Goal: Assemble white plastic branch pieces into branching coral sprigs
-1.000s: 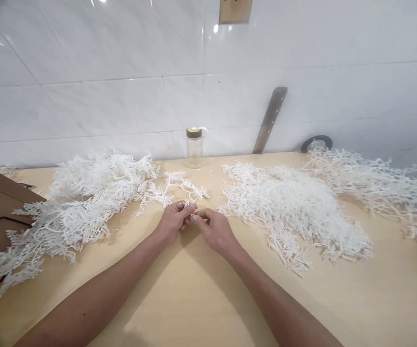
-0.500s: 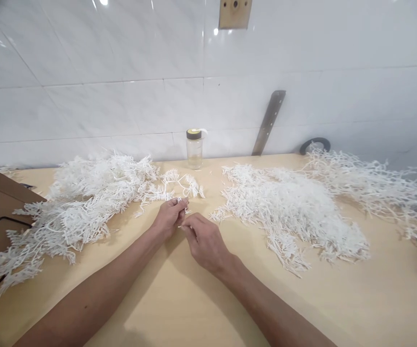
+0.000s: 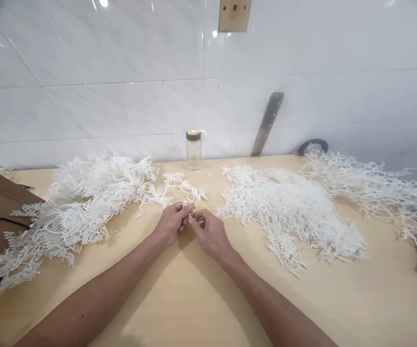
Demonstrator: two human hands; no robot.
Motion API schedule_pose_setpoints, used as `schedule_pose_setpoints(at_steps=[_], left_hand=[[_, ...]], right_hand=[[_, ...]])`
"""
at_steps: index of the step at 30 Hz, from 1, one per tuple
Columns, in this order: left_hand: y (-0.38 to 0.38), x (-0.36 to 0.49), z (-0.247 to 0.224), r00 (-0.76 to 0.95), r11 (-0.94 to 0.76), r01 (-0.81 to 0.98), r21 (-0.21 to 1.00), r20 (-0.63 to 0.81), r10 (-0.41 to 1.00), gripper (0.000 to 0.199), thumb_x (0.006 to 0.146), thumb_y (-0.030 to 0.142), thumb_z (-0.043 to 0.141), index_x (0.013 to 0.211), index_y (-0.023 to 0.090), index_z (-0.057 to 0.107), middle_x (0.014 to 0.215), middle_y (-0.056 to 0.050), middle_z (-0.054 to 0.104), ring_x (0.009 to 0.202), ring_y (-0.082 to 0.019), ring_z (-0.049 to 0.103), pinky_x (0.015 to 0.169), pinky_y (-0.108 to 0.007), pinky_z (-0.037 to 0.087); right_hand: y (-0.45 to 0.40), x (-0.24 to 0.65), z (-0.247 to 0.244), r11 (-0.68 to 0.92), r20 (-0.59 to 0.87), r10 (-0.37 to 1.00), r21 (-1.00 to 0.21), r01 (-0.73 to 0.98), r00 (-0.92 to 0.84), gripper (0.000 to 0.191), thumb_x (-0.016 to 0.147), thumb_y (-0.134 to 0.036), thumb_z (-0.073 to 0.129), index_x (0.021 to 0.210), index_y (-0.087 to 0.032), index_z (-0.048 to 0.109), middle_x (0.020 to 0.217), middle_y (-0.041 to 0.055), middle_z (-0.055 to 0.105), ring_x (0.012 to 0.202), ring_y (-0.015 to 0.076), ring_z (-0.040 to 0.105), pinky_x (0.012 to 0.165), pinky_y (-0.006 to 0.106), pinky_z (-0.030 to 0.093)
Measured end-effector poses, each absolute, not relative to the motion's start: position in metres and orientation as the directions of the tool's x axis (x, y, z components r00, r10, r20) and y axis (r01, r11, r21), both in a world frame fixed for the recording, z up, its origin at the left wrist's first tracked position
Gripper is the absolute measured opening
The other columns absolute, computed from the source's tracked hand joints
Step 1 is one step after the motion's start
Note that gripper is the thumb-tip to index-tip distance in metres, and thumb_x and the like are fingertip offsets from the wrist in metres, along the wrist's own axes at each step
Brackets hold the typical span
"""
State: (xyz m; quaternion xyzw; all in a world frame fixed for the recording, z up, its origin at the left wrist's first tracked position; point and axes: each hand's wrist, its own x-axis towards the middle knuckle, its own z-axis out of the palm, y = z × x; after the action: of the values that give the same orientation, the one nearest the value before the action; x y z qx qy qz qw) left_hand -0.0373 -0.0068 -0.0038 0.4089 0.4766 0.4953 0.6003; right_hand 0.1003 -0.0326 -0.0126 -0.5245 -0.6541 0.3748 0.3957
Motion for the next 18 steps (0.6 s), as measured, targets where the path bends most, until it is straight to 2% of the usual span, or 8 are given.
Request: schedule_pose_setpoints(at_steps=[3, 6, 9, 12, 14, 18], left_hand=[[-0.006, -0.036, -0.005, 0.050, 0.173, -0.200, 0.964, -0.166, 0.985, 0.042, 0.065, 0.052, 0.079, 0.067, 0.015, 0.059, 0.045, 0.006, 0.046, 0.039, -0.005, 0.034, 0.036, -0.018, 0.021], [-0.004, -0.036, -0.007, 0.034, 0.169, -0.200, 0.965, -0.165, 0.986, 0.041, 0.067, 0.051, 0.078, 0.067, 0.015, 0.059, 0.044, 0.007, 0.045, 0.037, -0.004, 0.032, 0.036, -0.018, 0.022], [-0.001, -0.038, -0.009, -0.006, 0.156, -0.220, 0.963, -0.162, 0.987, 0.040, 0.068, 0.050, 0.077, 0.065, 0.016, 0.056, 0.041, 0.008, 0.042, 0.035, -0.004, 0.031, 0.036, -0.019, 0.022], [0.001, -0.042, -0.008, 0.005, 0.193, -0.245, 0.950, -0.198, 0.980, 0.040, 0.067, 0.048, 0.078, 0.065, 0.017, 0.054, 0.042, 0.008, 0.043, 0.034, -0.004, 0.031, 0.037, -0.019, 0.023], [0.001, -0.044, -0.007, 0.039, 0.205, -0.218, 0.954, -0.201, 0.979, 0.039, 0.067, 0.049, 0.078, 0.066, 0.017, 0.055, 0.044, 0.007, 0.046, 0.035, -0.004, 0.033, 0.037, -0.019, 0.026], [0.000, -0.046, -0.006, 0.028, 0.136, -0.116, 0.984, -0.134, 0.991, 0.040, 0.068, 0.050, 0.076, 0.066, 0.016, 0.056, 0.045, 0.006, 0.048, 0.035, -0.005, 0.036, 0.037, -0.019, 0.026]], right_hand=[[-0.031, 0.101, -0.015, 0.169, 0.141, 0.985, -0.899, 0.404, -0.098, 0.020, 0.086, -0.036, 0.058, 0.077, -0.019, 0.064, 0.072, 0.0012, 0.068, 0.064, 0.0157, 0.058, 0.060, 0.027, 0.042], [-0.032, 0.103, -0.015, 0.252, 0.232, 0.968, -0.866, 0.431, -0.100, 0.016, 0.087, -0.031, 0.058, 0.078, -0.020, 0.064, 0.070, -0.0005, 0.067, 0.061, 0.0145, 0.056, 0.059, 0.026, 0.041], [-0.038, 0.099, -0.015, 0.440, 0.382, 0.898, -0.779, 0.446, -0.219, 0.012, 0.090, -0.023, 0.054, 0.083, -0.021, 0.064, 0.076, 0.0005, 0.068, 0.066, 0.0149, 0.057, 0.065, 0.027, 0.042], [-0.044, 0.093, -0.017, 0.565, 0.441, 0.823, -0.699, 0.437, -0.359, 0.012, 0.090, -0.017, 0.052, 0.084, -0.021, 0.063, 0.078, 0.0019, 0.066, 0.067, 0.0152, 0.057, 0.065, 0.027, 0.041], [-0.044, 0.091, -0.020, 0.574, 0.442, 0.816, -0.694, 0.435, -0.372, 0.011, 0.089, -0.016, 0.053, 0.084, -0.020, 0.061, 0.076, 0.0013, 0.064, 0.064, 0.0144, 0.055, 0.062, 0.026, 0.041], [-0.039, 0.098, -0.025, 0.518, 0.435, 0.856, -0.724, 0.456, -0.280, 0.007, 0.086, -0.016, 0.057, 0.084, -0.021, 0.063, 0.073, -0.0005, 0.063, 0.059, 0.0132, 0.053, 0.061, 0.026, 0.041]])
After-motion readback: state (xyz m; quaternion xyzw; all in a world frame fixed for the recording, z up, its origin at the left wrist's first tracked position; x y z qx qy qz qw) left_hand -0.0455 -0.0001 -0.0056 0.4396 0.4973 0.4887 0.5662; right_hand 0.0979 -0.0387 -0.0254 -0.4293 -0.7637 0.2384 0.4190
